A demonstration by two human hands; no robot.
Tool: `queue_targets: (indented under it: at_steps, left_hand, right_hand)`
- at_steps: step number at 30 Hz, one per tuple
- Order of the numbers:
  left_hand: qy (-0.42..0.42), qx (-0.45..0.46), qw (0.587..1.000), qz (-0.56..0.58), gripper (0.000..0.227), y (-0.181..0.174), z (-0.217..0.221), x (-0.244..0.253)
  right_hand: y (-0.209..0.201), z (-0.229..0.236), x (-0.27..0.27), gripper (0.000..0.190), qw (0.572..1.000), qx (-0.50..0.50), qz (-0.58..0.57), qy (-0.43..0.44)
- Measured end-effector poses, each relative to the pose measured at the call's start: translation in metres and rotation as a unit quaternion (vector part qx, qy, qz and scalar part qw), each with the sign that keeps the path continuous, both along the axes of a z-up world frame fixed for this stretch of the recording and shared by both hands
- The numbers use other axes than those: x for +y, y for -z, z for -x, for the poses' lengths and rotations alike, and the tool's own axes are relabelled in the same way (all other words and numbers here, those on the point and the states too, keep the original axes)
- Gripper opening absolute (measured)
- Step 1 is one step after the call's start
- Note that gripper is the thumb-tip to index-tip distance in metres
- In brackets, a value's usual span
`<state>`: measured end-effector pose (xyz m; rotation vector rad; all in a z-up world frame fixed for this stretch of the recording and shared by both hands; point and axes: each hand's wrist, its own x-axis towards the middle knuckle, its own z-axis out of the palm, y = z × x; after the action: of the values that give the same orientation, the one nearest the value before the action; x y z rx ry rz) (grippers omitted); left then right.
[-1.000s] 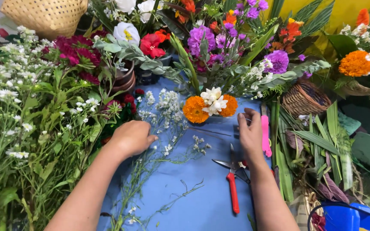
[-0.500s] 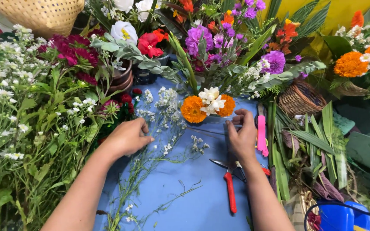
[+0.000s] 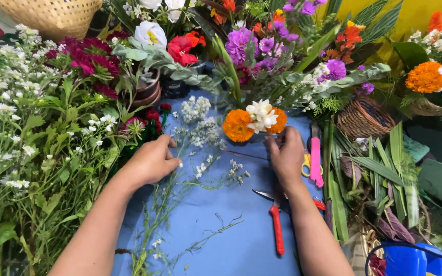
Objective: Arranging flowers by selecting stems, trimming them with shears, and inserting marigolds and other blossoms into a floral foam base.
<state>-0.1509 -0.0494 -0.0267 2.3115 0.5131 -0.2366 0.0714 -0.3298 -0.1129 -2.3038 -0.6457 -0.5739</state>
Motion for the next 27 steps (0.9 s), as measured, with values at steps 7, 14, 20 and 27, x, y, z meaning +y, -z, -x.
queue_targets:
  at_steps: [7,14,20,27]
  left_hand:
    - [-0.053,-0.028,0.998,0.038,0.047,0.012,-0.003,0.012]
    - [-0.096,-0.084,0.984,0.122,0.049,0.009,-0.001,0.013]
    - [-0.095,-0.084,0.983,0.129,0.052,0.014,-0.003,0.014]
    - [-0.075,-0.011,0.996,0.043,0.034,0.003,0.001,0.012]
  right_hand:
    - [-0.026,0.02,-0.002,0.054,0.999,0.044,-0.026,-0.014]
    - [-0.061,0.061,-0.029,0.034,0.982,0.071,0.169,-0.039]
    - [-0.072,0.108,-0.014,0.021,0.928,0.204,0.29,-0.114]
    - [-0.072,0.121,-0.034,0.039,0.912,0.155,0.376,-0.061]
